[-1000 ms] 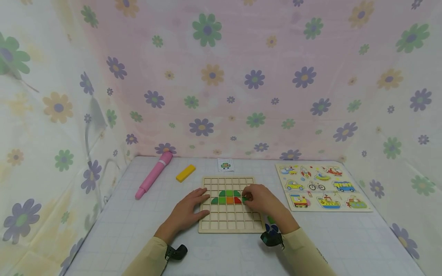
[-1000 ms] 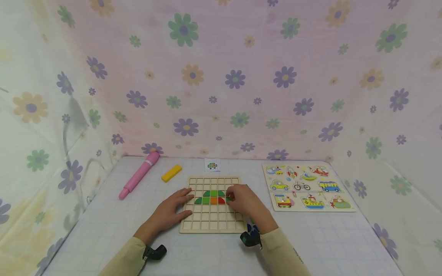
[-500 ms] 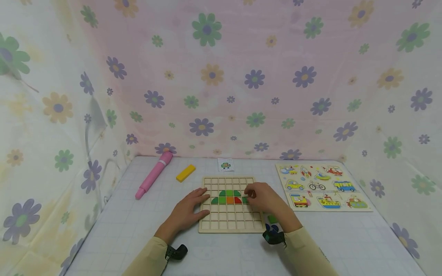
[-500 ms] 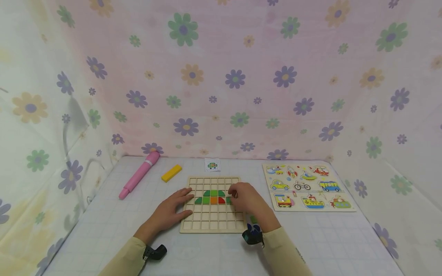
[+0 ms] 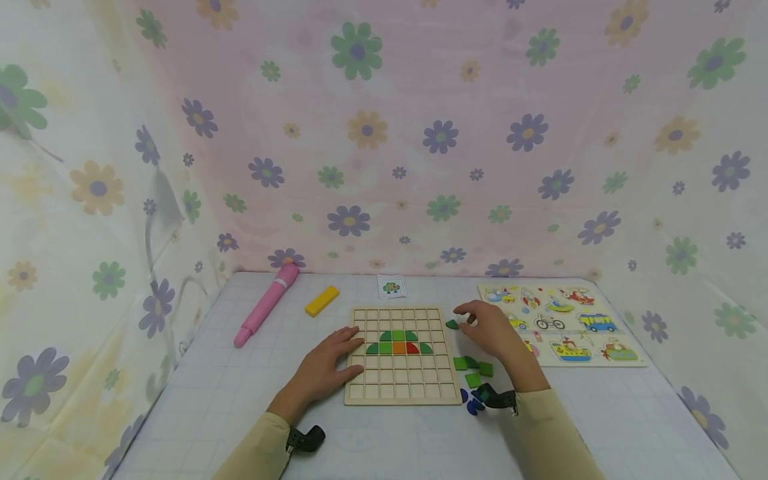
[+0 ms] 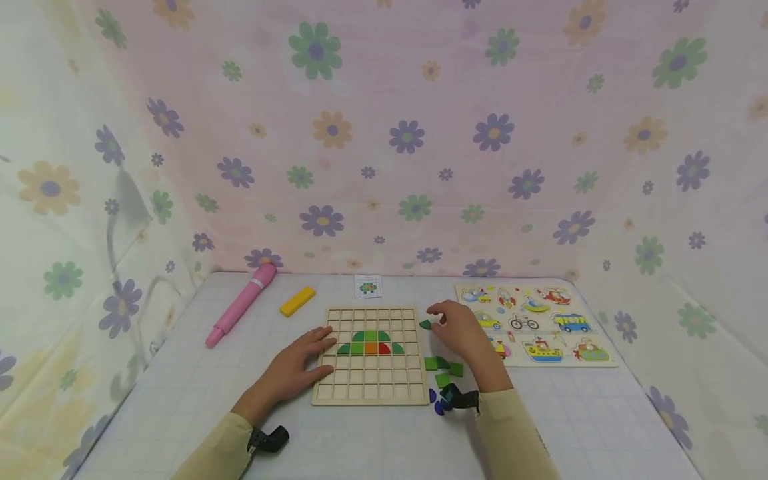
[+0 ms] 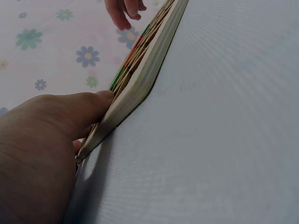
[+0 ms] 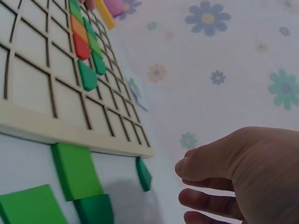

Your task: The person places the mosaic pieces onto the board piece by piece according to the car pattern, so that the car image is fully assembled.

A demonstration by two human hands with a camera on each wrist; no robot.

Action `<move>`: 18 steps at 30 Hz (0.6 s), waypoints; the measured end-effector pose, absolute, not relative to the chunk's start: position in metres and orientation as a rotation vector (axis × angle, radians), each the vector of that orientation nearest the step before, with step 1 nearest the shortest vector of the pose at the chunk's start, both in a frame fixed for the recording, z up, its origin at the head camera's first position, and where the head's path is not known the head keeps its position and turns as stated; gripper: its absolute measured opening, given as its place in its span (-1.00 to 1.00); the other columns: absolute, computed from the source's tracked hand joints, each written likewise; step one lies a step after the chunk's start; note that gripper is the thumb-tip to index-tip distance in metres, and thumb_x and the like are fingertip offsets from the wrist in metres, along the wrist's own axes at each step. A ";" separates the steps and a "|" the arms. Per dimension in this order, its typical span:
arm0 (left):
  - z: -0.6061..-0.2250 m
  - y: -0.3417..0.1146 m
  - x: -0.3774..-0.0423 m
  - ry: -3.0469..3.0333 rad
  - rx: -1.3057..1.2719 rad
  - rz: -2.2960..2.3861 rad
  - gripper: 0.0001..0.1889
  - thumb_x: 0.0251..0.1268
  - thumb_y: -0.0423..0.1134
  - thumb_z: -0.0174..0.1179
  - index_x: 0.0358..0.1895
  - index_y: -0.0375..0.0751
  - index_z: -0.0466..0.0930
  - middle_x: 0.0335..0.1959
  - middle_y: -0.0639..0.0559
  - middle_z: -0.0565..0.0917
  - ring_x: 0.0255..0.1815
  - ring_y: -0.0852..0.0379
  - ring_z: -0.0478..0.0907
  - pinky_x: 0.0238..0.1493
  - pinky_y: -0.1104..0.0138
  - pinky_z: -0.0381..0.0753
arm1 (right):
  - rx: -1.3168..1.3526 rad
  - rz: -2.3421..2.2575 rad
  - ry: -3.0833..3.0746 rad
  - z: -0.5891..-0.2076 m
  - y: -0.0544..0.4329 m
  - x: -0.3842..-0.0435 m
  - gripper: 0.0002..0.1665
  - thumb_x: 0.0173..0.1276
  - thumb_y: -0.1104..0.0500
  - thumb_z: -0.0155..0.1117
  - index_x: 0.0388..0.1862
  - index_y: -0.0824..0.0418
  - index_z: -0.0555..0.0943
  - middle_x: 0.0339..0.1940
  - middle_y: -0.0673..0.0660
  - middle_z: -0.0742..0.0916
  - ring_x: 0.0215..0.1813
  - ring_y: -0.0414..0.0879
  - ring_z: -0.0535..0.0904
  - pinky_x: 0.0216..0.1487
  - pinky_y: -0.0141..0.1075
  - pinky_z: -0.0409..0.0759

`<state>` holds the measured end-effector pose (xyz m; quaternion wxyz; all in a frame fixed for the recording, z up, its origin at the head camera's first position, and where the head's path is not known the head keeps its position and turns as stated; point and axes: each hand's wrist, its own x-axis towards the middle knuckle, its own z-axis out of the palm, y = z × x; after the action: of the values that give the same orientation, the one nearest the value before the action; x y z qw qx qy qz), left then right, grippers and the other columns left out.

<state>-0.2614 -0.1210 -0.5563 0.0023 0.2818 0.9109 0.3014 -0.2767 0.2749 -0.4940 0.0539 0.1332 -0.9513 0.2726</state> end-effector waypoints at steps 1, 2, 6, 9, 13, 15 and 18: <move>-0.556 -0.121 -0.261 2.858 0.883 0.944 -0.37 0.52 0.08 0.37 0.55 -0.05 0.57 0.67 0.03 0.37 0.72 -0.11 0.18 0.59 -0.17 0.30 | 0.385 0.834 -2.904 -0.496 0.275 -0.278 -0.60 0.48 0.36 0.40 0.27 0.31 0.74 0.19 0.29 0.76 -0.04 0.13 0.69 -0.13 0.00 0.68; -0.556 -0.121 -0.262 2.857 0.884 0.945 -0.37 0.52 0.08 0.37 0.55 -0.05 0.57 0.67 0.03 0.37 0.72 -0.11 0.18 0.59 -0.17 0.30 | 0.362 0.840 -2.925 -0.499 0.275 -0.279 -0.58 0.48 0.35 0.38 0.30 0.29 0.74 0.22 0.29 0.75 -0.04 0.11 0.69 -0.11 0.00 0.68; -0.556 -0.121 -0.262 2.850 0.877 0.949 -0.37 0.53 0.09 0.37 0.55 -0.04 0.56 0.68 0.04 0.36 0.72 -0.11 0.17 0.59 -0.18 0.29 | 0.307 0.837 -2.989 -0.512 0.272 -0.283 -0.53 0.48 0.33 0.35 0.34 0.24 0.73 0.29 0.26 0.74 -0.07 0.01 0.66 -0.04 0.02 0.69; -0.555 -0.120 -0.262 2.846 0.876 0.949 -0.37 0.53 0.09 0.37 0.56 -0.04 0.56 0.68 0.04 0.36 0.72 -0.11 0.17 0.59 -0.18 0.29 | 0.334 0.804 -2.994 -0.517 0.271 -0.284 -0.58 0.48 0.33 0.37 0.29 0.25 0.75 0.20 0.22 0.77 -0.14 -0.04 0.63 -0.11 -0.03 0.68; -0.555 -0.120 -0.261 2.849 0.880 0.953 -0.37 0.52 0.07 0.38 0.55 -0.05 0.57 0.68 0.04 0.36 0.72 -0.12 0.18 0.59 -0.18 0.29 | 0.348 0.808 -2.977 -0.519 0.272 -0.284 -0.65 0.46 0.34 0.40 0.19 0.28 0.79 0.00 0.14 0.78 -0.19 -0.06 0.60 -0.18 -0.08 0.63; -0.555 -0.120 -0.261 2.852 0.879 0.954 -0.37 0.52 0.07 0.38 0.55 -0.04 0.57 0.68 0.04 0.37 0.72 -0.12 0.18 0.59 -0.18 0.29 | 0.330 0.829 -2.975 -0.520 0.271 -0.284 -0.67 0.45 0.34 0.41 0.17 0.29 0.79 -0.05 0.11 0.76 -0.20 -0.07 0.58 -0.18 -0.10 0.61; -0.555 -0.121 -0.261 2.855 0.881 0.958 -0.37 0.52 0.06 0.38 0.55 -0.05 0.57 0.67 0.03 0.37 0.71 -0.13 0.18 0.59 -0.18 0.30 | 0.305 0.850 -2.975 -0.520 0.271 -0.285 -0.65 0.45 0.30 0.43 0.19 0.32 0.77 -0.11 0.08 0.75 -0.20 -0.07 0.58 -0.19 -0.11 0.60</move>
<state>-0.2606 -0.1207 -0.5549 0.0018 0.2809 0.9099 0.3052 -0.2850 0.2705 -0.5198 0.0163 0.0980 -0.9568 0.2734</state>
